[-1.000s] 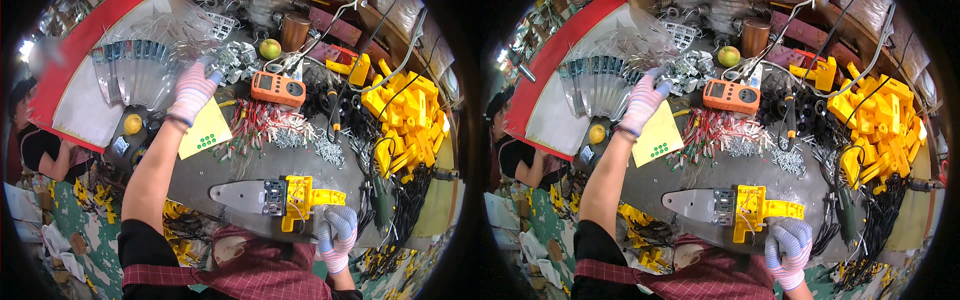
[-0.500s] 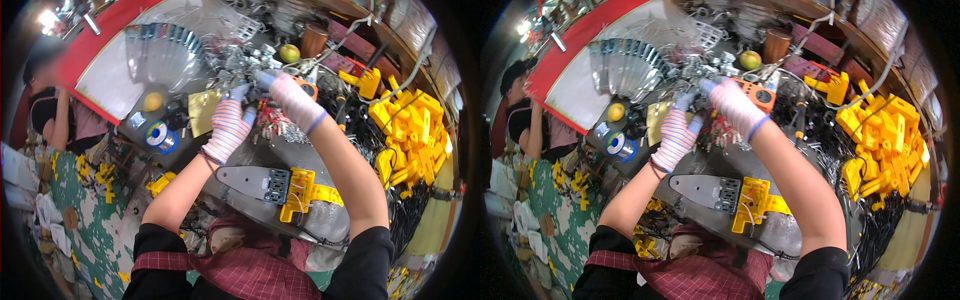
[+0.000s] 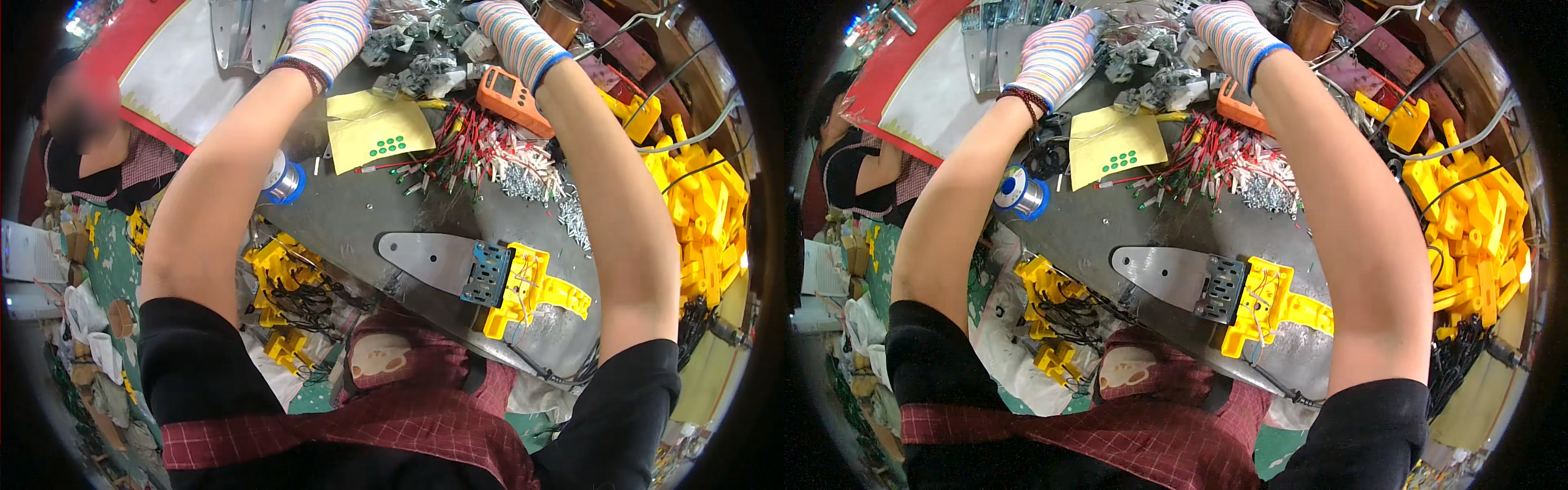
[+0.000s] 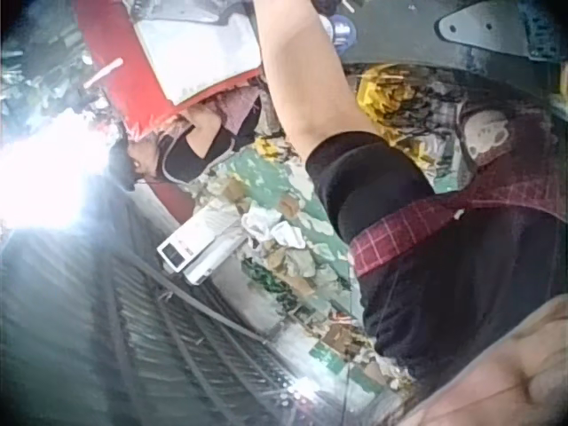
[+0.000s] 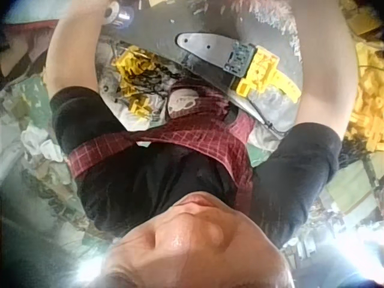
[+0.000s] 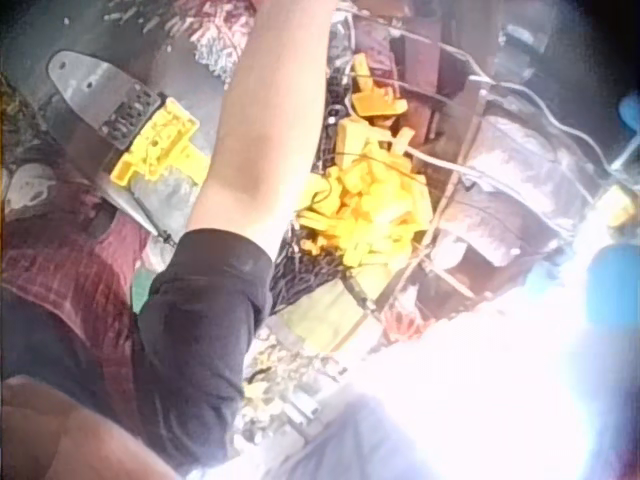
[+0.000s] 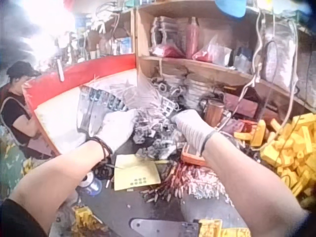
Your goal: Assembling and soldering the internal components of a yellow power tool housing.
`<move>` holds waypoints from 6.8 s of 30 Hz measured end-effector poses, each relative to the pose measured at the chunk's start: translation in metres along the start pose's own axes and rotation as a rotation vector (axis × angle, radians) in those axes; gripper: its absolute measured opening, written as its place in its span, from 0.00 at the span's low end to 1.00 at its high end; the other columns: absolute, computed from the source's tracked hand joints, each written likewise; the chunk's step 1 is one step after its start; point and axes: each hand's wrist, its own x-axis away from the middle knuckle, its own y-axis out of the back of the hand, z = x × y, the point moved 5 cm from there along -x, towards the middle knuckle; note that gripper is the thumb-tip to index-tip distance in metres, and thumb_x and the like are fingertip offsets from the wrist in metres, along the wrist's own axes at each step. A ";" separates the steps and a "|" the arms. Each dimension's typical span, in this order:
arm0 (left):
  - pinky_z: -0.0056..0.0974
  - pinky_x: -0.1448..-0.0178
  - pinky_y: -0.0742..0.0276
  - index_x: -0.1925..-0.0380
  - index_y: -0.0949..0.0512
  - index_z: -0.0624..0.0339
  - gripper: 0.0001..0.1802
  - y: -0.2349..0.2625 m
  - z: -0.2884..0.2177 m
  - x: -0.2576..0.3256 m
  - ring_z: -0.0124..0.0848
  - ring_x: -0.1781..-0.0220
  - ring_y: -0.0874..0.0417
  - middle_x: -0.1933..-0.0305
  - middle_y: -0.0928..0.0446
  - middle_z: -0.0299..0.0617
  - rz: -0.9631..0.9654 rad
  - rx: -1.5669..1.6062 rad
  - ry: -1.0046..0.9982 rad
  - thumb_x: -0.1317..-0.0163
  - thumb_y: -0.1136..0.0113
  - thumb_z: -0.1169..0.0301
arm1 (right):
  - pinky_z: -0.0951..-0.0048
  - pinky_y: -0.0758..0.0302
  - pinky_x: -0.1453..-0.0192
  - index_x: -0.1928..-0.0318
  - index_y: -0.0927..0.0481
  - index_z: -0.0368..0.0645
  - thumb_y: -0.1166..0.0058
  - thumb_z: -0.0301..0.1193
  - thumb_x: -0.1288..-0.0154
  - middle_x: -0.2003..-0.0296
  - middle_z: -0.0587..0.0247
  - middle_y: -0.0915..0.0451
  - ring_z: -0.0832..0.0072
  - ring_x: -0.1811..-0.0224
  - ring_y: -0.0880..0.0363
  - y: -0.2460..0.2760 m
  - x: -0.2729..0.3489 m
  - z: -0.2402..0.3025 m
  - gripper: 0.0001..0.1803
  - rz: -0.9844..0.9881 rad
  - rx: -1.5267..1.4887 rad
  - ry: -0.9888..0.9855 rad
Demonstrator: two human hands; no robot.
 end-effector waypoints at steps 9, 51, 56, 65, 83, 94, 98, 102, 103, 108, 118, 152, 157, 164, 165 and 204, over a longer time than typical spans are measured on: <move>0.53 0.49 0.21 0.53 0.21 0.54 0.14 0.019 -0.023 -0.001 0.54 0.54 0.16 0.58 0.16 0.52 0.173 0.004 0.147 0.36 0.49 0.68 | 0.57 0.22 0.49 0.58 0.18 0.34 0.47 0.34 0.38 0.63 0.37 0.17 0.48 0.57 0.17 0.016 0.038 -0.027 0.15 -0.439 0.509 0.273; 0.44 0.58 0.27 0.63 0.17 0.53 0.12 0.140 -0.229 0.215 0.43 0.65 0.21 0.69 0.22 0.39 0.399 1.005 -0.765 0.50 0.31 0.70 | 0.67 0.23 0.69 0.53 0.14 0.46 0.39 0.32 0.35 0.76 0.61 0.17 0.66 0.77 0.18 0.089 0.498 -0.096 0.11 -0.141 0.387 0.206; 0.46 0.46 0.28 0.60 0.18 0.56 0.14 0.118 -0.278 0.176 0.46 0.54 0.21 0.59 0.21 0.44 0.212 0.740 -0.858 0.46 0.33 0.66 | 0.65 0.20 0.65 0.54 0.23 0.39 0.44 0.35 0.29 0.89 0.77 0.40 0.83 0.86 0.40 0.107 0.518 -0.137 0.12 -0.436 -0.868 0.115; 0.49 0.48 0.27 0.65 0.19 0.59 0.11 0.083 -0.318 0.162 0.49 0.55 0.20 0.61 0.20 0.46 0.697 0.721 -0.975 0.43 0.39 0.64 | 0.56 0.18 0.47 0.53 0.22 0.41 0.45 0.35 0.28 0.88 0.76 0.40 0.79 0.83 0.30 0.082 0.524 -0.174 0.11 -0.663 -0.923 -0.163; 0.34 0.49 0.22 0.53 0.23 0.63 0.13 -0.026 -0.278 0.133 0.27 0.61 0.18 0.63 0.17 0.40 0.850 1.379 0.187 0.29 0.45 0.65 | 0.77 0.22 0.79 0.47 0.21 0.41 0.41 0.36 0.31 0.83 0.75 0.36 0.78 0.75 0.19 0.141 0.438 -0.161 0.17 -0.854 -0.690 -0.152; 0.36 0.49 0.21 0.54 0.21 0.64 0.12 -0.013 -0.277 0.147 0.31 0.57 0.16 0.59 0.17 0.45 0.601 1.082 -0.100 0.31 0.41 0.67 | 0.78 0.26 0.74 0.46 0.22 0.38 0.45 0.35 0.29 0.84 0.71 0.34 0.78 0.75 0.20 0.135 0.458 -0.154 0.17 -0.730 -0.573 -0.176; 0.35 0.48 0.22 0.54 0.20 0.64 0.12 0.000 -0.278 0.149 0.30 0.57 0.17 0.59 0.18 0.44 0.665 1.175 -0.133 0.31 0.40 0.67 | 0.78 0.26 0.72 0.46 0.23 0.35 0.47 0.34 0.28 0.85 0.69 0.32 0.78 0.78 0.23 0.117 0.485 -0.149 0.17 -0.663 -0.425 -0.145; 0.37 0.47 0.22 0.53 0.20 0.64 0.14 0.000 -0.278 0.145 0.34 0.55 0.16 0.58 0.16 0.46 0.696 1.167 -0.200 0.32 0.40 0.65 | 0.77 0.23 0.65 0.52 0.16 0.38 0.45 0.26 0.31 0.75 0.63 0.18 0.80 0.75 0.21 0.101 0.515 -0.141 0.10 -0.612 0.001 -0.170; 0.37 0.46 0.22 0.52 0.21 0.64 0.15 0.006 -0.280 0.144 0.34 0.55 0.15 0.57 0.16 0.45 0.687 1.178 -0.229 0.32 0.40 0.65 | 0.77 0.22 0.63 0.54 0.15 0.39 0.43 0.25 0.32 0.73 0.63 0.17 0.80 0.73 0.19 0.100 0.519 -0.140 0.09 -0.584 0.133 -0.191; 0.36 0.41 0.24 0.49 0.23 0.65 0.14 0.041 -0.226 0.174 0.35 0.49 0.17 0.51 0.19 0.47 0.306 1.146 -0.265 0.31 0.42 0.70 | 0.75 0.22 0.59 0.55 0.16 0.38 0.41 0.25 0.34 0.68 0.62 0.15 0.78 0.67 0.17 0.104 0.513 -0.143 0.09 -0.453 0.172 -0.279; 0.50 0.33 0.36 0.32 0.35 0.56 0.53 0.037 -0.191 0.248 0.49 0.38 0.28 0.38 0.28 0.49 0.229 0.619 -0.478 0.55 0.26 0.44 | 0.76 0.26 0.67 0.51 0.19 0.39 0.47 0.28 0.30 0.73 0.66 0.22 0.82 0.75 0.24 0.095 0.447 -0.133 0.11 -0.227 0.197 -0.388; 0.51 0.32 0.34 0.35 0.32 0.59 0.51 0.041 -0.188 0.246 0.49 0.37 0.28 0.37 0.26 0.49 0.186 0.690 -0.420 0.56 0.22 0.47 | 0.68 0.21 0.61 0.53 0.18 0.37 0.45 0.26 0.33 0.67 0.52 0.16 0.62 0.67 0.15 0.049 0.388 -0.123 0.10 0.002 0.328 -0.139; 0.52 0.32 0.34 0.40 0.27 0.58 0.45 0.041 -0.190 0.241 0.51 0.37 0.29 0.37 0.26 0.51 0.283 0.688 -0.414 0.55 0.24 0.46 | 0.60 0.21 0.63 0.51 0.20 0.39 0.42 0.27 0.38 0.67 0.53 0.17 0.57 0.68 0.17 0.040 0.379 -0.113 0.15 -0.121 0.777 0.107; 0.66 0.26 0.45 0.62 0.14 0.41 0.17 0.052 -0.214 0.252 0.66 0.28 0.40 0.27 0.41 0.58 0.212 0.830 -0.611 0.56 0.29 0.61 | 0.61 0.22 0.63 0.55 0.18 0.41 0.39 0.23 0.44 0.68 0.55 0.17 0.56 0.69 0.17 0.029 0.377 -0.104 0.14 -0.209 1.176 0.323; 0.66 0.26 0.45 0.62 0.14 0.41 0.17 0.055 -0.219 0.249 0.66 0.28 0.40 0.27 0.41 0.58 0.208 0.837 -0.610 0.56 0.29 0.61 | 0.61 0.22 0.63 0.55 0.18 0.41 0.39 0.23 0.44 0.68 0.55 0.17 0.56 0.69 0.17 0.028 0.376 -0.102 0.14 -0.209 1.183 0.321; 0.56 0.32 0.37 0.53 0.17 0.53 0.27 0.050 -0.245 0.216 0.55 0.33 0.33 0.31 0.36 0.60 0.599 0.616 -0.596 0.54 0.30 0.53 | 0.66 0.23 0.54 0.41 0.26 0.42 0.32 0.28 0.43 0.56 0.54 0.23 0.60 0.60 0.21 0.010 0.449 -0.135 0.29 -0.063 0.311 -0.201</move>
